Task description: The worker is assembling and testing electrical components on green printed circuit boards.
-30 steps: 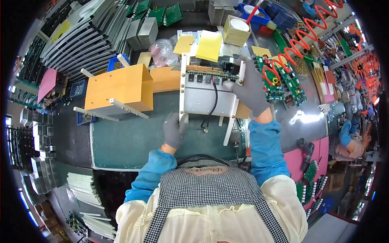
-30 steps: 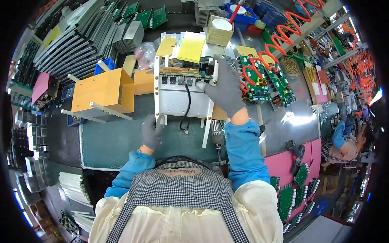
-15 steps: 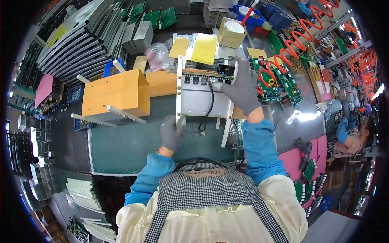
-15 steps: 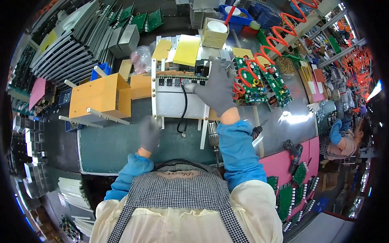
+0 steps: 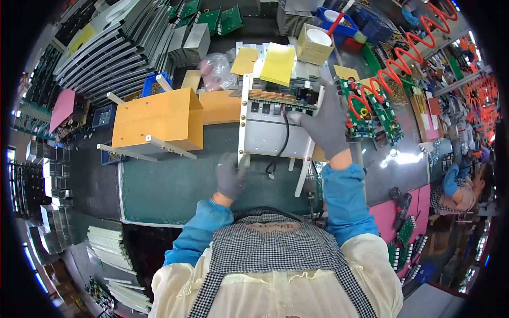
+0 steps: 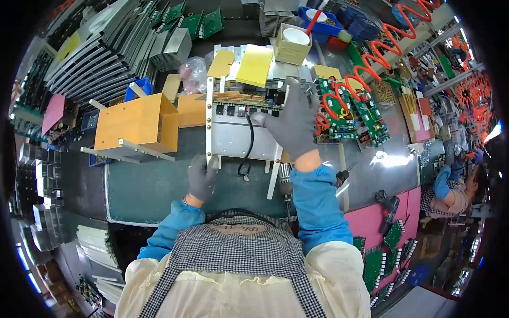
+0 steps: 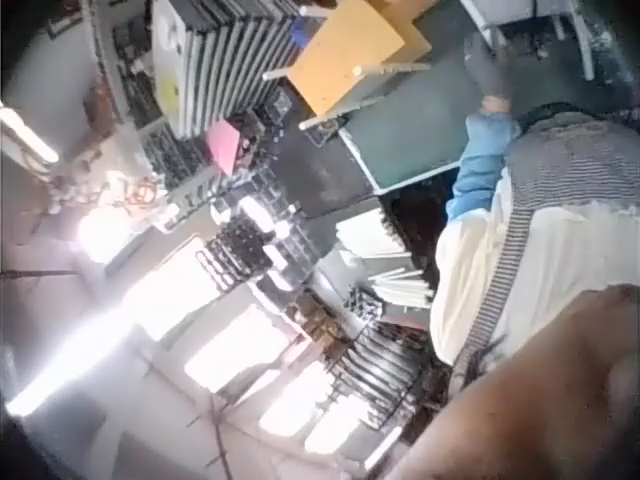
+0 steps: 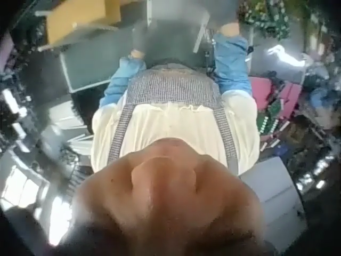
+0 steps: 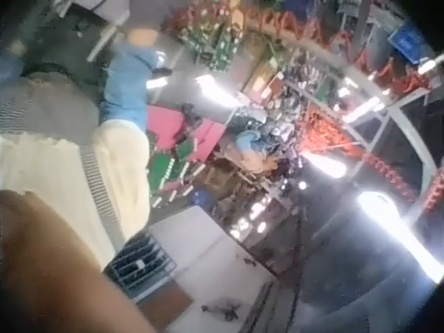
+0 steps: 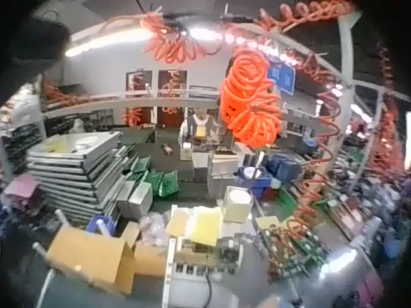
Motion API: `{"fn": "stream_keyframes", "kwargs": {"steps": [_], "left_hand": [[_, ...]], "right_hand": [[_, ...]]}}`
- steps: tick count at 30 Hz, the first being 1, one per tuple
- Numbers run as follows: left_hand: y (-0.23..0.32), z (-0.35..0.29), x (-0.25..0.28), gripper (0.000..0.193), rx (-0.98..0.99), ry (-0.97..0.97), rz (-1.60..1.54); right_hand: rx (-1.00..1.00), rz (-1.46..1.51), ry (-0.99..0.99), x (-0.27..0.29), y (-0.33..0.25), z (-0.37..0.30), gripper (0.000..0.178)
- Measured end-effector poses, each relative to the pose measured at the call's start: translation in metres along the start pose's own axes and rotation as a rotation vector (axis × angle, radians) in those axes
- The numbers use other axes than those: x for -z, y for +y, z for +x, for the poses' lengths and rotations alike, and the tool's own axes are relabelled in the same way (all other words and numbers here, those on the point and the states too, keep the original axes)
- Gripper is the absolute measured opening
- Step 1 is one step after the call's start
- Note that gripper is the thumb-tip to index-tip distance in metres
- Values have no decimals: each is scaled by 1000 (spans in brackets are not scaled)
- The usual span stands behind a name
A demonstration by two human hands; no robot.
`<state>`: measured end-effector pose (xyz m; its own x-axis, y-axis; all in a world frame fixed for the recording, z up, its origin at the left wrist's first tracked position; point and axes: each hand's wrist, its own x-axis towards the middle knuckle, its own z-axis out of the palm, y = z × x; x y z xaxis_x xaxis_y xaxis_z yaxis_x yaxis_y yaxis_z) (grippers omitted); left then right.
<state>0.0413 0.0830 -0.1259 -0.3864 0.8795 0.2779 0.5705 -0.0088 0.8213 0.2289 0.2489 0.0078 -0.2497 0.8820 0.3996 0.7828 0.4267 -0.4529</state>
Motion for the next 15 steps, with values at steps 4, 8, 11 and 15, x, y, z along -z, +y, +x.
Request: {"fn": "stream_keyframes", "kwargs": {"steps": [4, 8, 11, 15], "left_hand": [[-3, -1, -2, 20, -34, 26, -4], [-4, -1, -1, 19, 2, -4, -10], [1, 3, 1, 19, -21, 11, -10], [-13, -2, -1, 19, -90, -2, 58]], "right_hand": [[2, -23, -19, 5, -2, -3, 95], [-22, -9, -62, 6, -4, -3, 104], [-30, 0, -62, 10, -9, 0, 103], [24, -3, 46, 0, 1, -5, 96]]}}
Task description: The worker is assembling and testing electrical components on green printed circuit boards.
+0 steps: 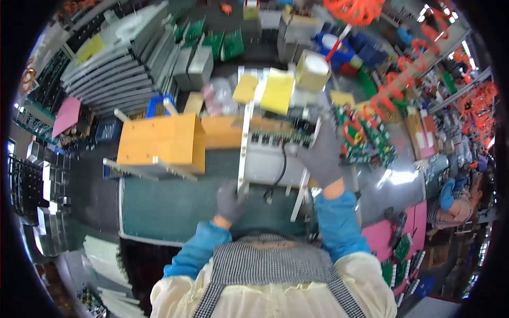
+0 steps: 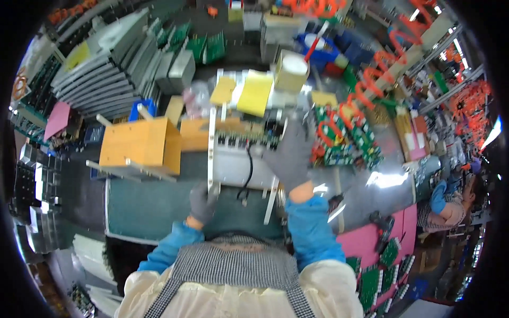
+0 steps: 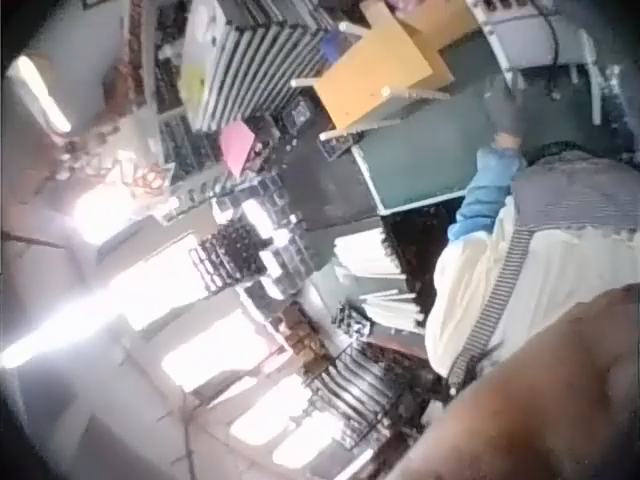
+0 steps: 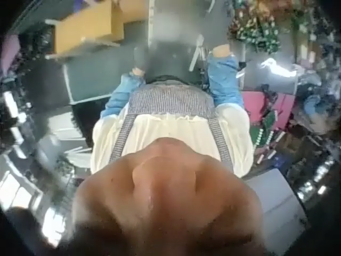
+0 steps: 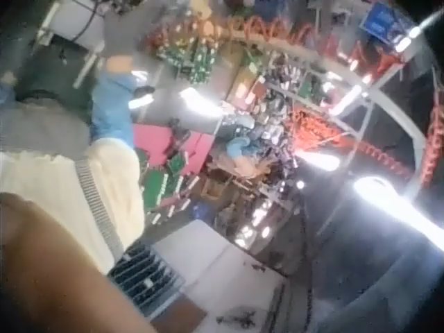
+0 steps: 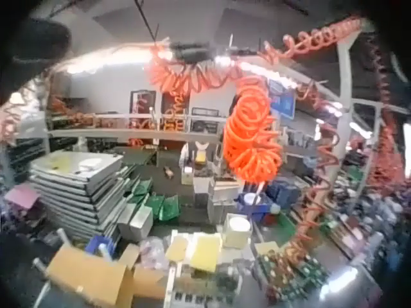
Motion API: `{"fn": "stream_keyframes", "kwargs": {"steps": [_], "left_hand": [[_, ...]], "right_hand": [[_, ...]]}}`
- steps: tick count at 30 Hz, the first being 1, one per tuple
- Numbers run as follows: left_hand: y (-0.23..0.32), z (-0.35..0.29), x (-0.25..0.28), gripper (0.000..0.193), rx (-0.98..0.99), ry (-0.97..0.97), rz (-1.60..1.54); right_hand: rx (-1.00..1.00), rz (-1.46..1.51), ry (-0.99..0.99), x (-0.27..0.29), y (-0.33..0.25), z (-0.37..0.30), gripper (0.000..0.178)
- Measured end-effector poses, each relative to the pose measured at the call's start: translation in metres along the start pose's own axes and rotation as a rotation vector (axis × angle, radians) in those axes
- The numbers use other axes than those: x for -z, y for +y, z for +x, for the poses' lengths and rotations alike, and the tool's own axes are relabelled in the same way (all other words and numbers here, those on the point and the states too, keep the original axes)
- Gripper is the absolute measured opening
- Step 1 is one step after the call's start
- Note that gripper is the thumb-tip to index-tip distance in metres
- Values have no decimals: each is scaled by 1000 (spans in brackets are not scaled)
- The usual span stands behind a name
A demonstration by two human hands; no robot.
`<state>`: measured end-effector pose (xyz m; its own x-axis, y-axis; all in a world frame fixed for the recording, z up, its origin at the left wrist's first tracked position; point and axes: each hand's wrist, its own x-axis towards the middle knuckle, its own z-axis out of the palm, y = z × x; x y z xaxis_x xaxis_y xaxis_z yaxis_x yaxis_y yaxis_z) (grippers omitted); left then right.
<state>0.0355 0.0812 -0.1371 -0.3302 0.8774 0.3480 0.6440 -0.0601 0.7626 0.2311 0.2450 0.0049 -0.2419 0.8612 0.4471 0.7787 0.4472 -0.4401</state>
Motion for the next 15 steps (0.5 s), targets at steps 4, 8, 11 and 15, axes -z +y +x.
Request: {"fn": "stream_keyframes", "kwargs": {"steps": [4, 8, 11, 15], "left_hand": [[16, -1, 7, 19, 91, -4, -78], [19, -1, 11, 21, 27, 28, -41], [20, -4, 9, 21, 43, 42, -49], [11, -14, 5, 20, 13, 41, -8]], "right_hand": [[-88, 6, -104, 6, -5, -1, 97], [-27, 37, -90, 15, -7, -2, 101], [-49, 5, -79, 24, -19, -5, 105], [-87, -92, 31, 17, -32, -19, 110]]}}
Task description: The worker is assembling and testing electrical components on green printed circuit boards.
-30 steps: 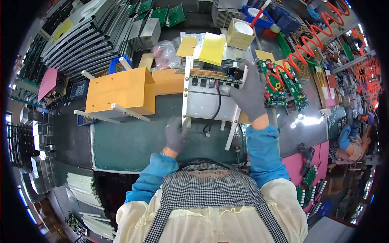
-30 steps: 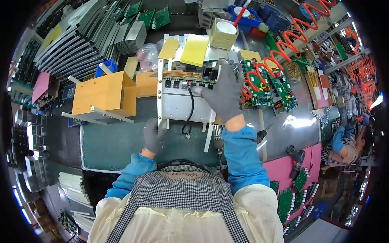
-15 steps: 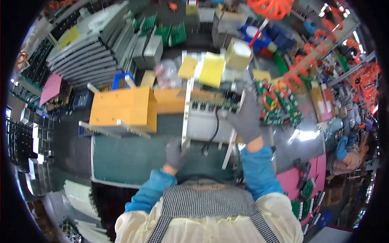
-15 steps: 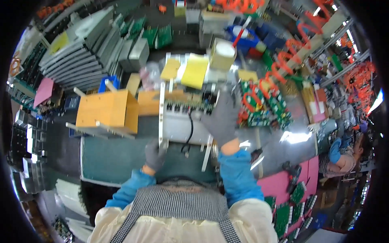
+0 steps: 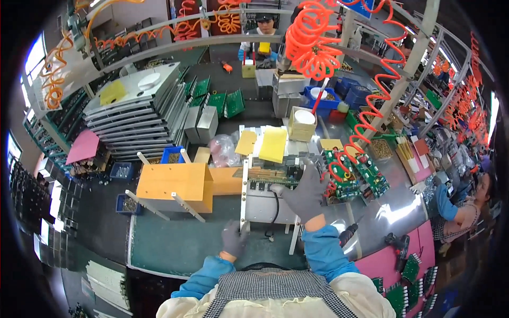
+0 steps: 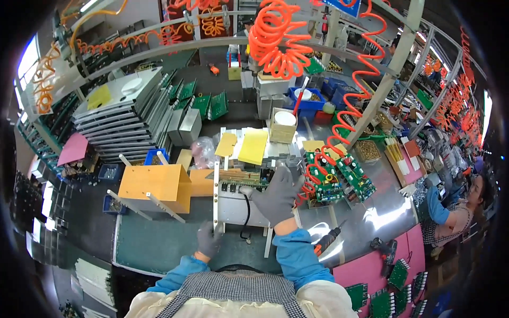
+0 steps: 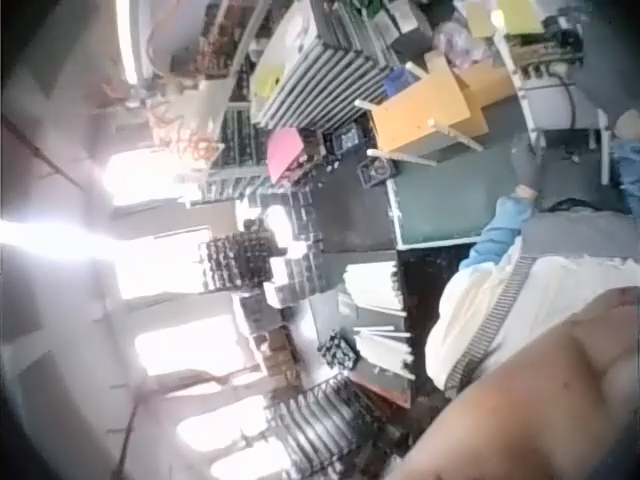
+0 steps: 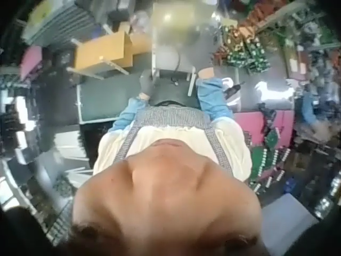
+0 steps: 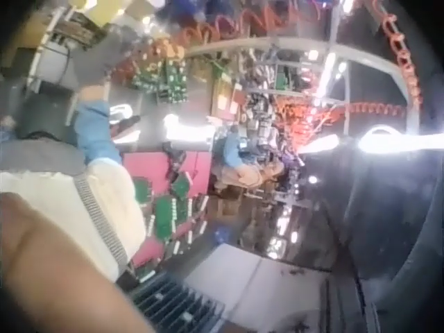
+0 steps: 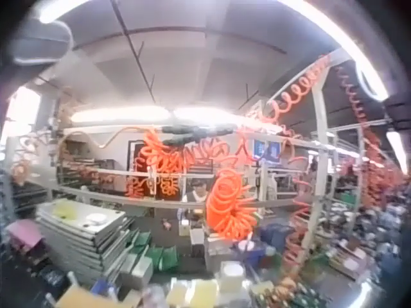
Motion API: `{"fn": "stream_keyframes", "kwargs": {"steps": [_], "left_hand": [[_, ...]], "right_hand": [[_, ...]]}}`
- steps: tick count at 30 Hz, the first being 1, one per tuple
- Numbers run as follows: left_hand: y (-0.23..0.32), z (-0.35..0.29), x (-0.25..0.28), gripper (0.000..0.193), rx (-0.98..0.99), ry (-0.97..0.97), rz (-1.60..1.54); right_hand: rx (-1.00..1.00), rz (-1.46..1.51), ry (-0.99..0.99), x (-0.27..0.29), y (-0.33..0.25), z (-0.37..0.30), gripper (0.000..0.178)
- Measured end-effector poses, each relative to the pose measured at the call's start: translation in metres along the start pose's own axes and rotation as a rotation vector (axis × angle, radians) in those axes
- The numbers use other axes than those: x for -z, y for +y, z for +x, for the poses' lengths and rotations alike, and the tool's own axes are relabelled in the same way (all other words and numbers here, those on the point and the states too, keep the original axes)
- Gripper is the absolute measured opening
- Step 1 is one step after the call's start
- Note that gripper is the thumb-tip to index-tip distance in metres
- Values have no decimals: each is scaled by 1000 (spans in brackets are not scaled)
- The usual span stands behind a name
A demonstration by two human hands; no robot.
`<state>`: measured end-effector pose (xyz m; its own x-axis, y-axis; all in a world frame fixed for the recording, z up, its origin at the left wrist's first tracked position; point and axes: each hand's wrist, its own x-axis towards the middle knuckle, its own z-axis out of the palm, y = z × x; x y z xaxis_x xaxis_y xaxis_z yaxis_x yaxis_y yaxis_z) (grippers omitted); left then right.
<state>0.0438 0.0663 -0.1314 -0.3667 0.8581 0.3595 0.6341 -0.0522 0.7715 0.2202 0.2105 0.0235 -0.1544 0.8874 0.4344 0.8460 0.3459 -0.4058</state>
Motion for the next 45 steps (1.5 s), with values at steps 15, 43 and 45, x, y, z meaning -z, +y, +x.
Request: {"fn": "stream_keyframes", "kwargs": {"steps": [15, 43, 45], "left_hand": [[5, 8, -3, 26, 162, -45, -236], [56, 35, 30, 40, 501, -221, -431], [82, 46, 47, 40, 493, -260, -434]], "right_hand": [[-20, -70, 2, -8, 2, 12, 108], [-27, 851, -211, -17, 85, 57, 30], [-15, 768, -186, -17, 87, 68, 31]]}}
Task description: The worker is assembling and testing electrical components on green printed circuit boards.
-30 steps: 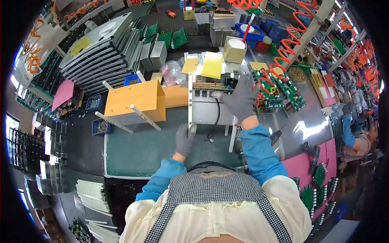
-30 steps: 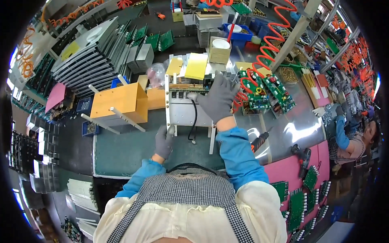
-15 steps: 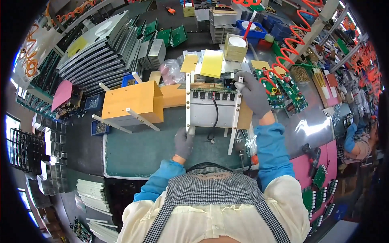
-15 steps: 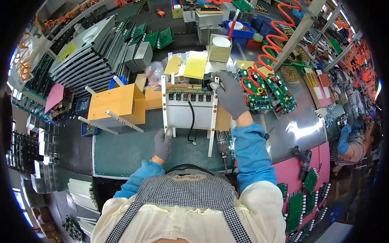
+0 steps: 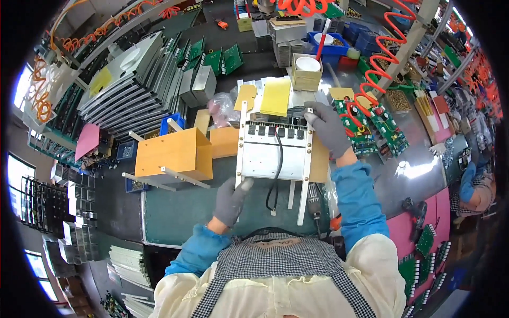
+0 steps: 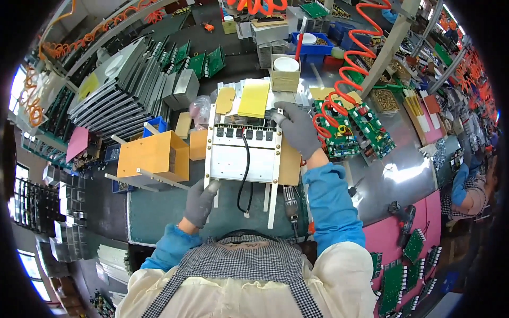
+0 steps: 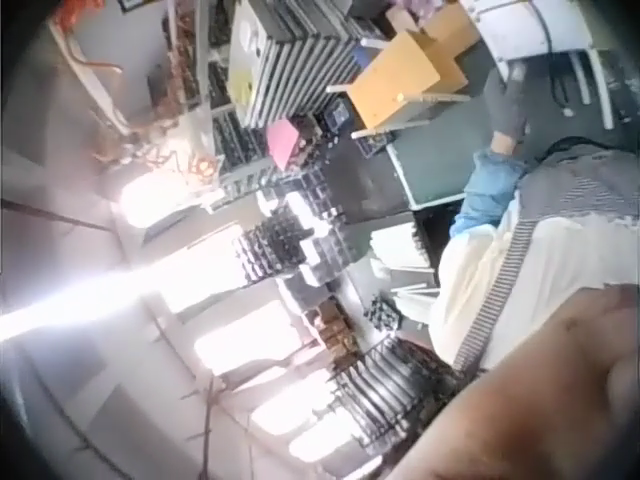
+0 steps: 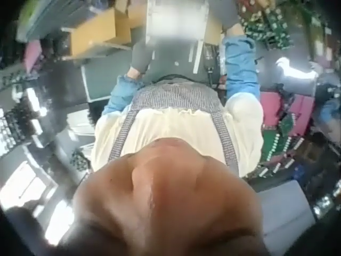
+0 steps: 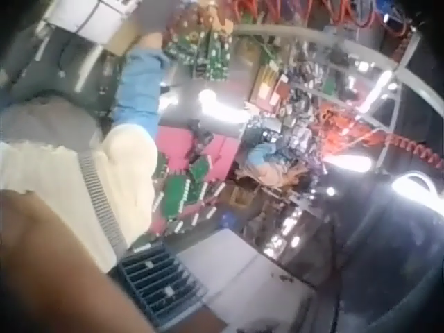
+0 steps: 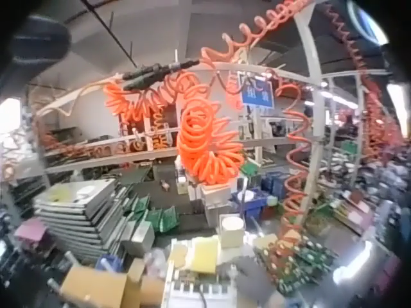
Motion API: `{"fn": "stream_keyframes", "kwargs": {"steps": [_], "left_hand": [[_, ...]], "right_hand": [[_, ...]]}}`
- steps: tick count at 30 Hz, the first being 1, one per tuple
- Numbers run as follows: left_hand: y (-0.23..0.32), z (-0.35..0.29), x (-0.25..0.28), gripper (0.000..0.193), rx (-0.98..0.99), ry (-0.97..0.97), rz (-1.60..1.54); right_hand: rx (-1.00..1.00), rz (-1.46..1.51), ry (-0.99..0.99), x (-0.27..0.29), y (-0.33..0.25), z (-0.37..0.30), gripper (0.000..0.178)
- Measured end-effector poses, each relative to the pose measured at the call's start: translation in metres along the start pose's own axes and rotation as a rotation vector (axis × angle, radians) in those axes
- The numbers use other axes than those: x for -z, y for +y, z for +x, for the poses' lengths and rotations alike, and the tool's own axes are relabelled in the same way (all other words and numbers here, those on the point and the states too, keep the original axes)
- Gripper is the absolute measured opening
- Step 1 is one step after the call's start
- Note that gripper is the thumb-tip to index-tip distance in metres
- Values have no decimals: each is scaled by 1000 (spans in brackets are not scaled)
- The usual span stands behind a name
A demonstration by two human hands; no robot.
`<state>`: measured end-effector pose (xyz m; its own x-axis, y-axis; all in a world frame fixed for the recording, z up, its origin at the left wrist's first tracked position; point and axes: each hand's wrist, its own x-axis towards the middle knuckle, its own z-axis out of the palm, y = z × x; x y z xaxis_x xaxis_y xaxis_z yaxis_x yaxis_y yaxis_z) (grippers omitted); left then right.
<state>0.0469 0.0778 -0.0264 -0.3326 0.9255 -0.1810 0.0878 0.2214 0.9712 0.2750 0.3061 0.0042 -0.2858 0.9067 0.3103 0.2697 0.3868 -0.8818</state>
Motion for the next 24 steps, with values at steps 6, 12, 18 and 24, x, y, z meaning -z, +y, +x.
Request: {"fn": "stream_keyframes", "kwargs": {"steps": [6, 12, 18, 24], "left_hand": [[31, -9, 8, 39, 19, -108, 69], [51, -26, 8, 39, 120, -94, -22], [60, -33, 5, 35, 58, -32, 105], [72, -26, -12, 38, -29, -71, 145]], "right_hand": [[-138, 172, -170, -6, 34, 4, 32], [-70, 283, -176, -21, 43, -17, 46], [-302, 314, 196, -21, 21, -122, 43], [129, 135, -261, -72, 77, -256, 36]]}}
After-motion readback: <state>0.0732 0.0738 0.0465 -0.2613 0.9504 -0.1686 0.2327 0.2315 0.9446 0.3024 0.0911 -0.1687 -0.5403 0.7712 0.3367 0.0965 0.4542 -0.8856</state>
